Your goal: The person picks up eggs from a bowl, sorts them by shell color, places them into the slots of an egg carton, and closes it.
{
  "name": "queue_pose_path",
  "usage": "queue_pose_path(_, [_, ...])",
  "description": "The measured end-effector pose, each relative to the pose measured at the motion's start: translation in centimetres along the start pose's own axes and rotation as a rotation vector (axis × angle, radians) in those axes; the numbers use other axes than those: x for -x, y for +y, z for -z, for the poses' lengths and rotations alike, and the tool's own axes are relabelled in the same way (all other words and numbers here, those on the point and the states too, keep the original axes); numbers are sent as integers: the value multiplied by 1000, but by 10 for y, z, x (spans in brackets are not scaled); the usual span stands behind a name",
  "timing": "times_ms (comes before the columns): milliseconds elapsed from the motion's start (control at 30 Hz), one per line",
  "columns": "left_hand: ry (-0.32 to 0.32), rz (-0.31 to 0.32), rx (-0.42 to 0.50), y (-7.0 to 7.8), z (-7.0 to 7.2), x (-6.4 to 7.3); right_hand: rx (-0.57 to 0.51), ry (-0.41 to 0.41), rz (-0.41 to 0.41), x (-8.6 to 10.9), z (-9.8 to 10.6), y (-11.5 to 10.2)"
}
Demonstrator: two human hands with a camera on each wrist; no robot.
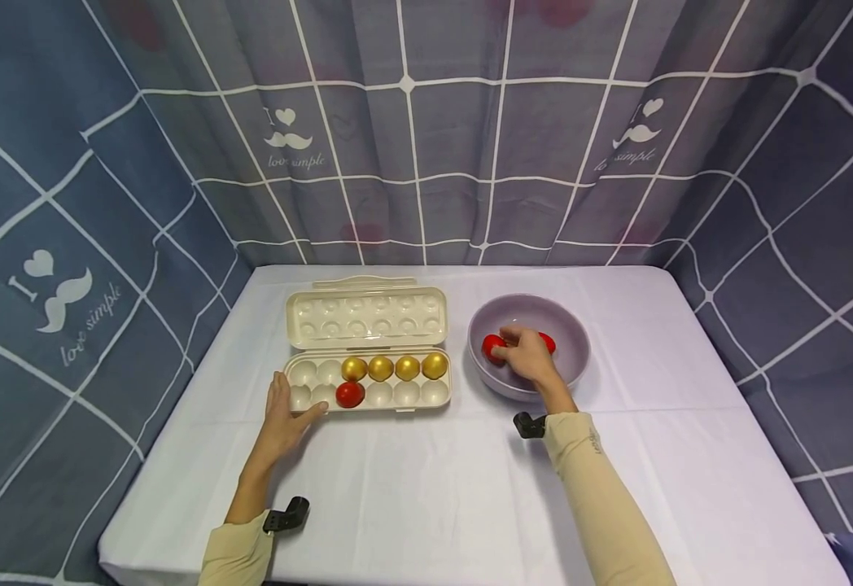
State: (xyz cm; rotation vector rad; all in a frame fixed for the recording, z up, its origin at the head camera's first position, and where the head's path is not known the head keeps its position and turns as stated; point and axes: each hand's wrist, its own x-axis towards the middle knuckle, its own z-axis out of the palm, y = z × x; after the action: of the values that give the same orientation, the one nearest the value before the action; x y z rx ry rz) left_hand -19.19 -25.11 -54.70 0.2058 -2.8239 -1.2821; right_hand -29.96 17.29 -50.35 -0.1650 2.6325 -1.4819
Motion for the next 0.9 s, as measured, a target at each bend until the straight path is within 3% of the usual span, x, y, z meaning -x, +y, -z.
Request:
queue_pose_path(300, [1, -8, 8, 0, 0, 1, 27, -103, 12, -1, -4, -1])
queue_pose_path(467, [-5, -3, 8, 0, 1, 1, 81, -145, 59, -3, -7, 1])
queue_pose_path(600, [-5, -2, 11, -1, 1, 1, 123, -149, 85, -2, -8, 1])
queue_pose_path(900, [-2, 1, 13, 0, 1, 1, 101, -101, 49, -1, -7, 0])
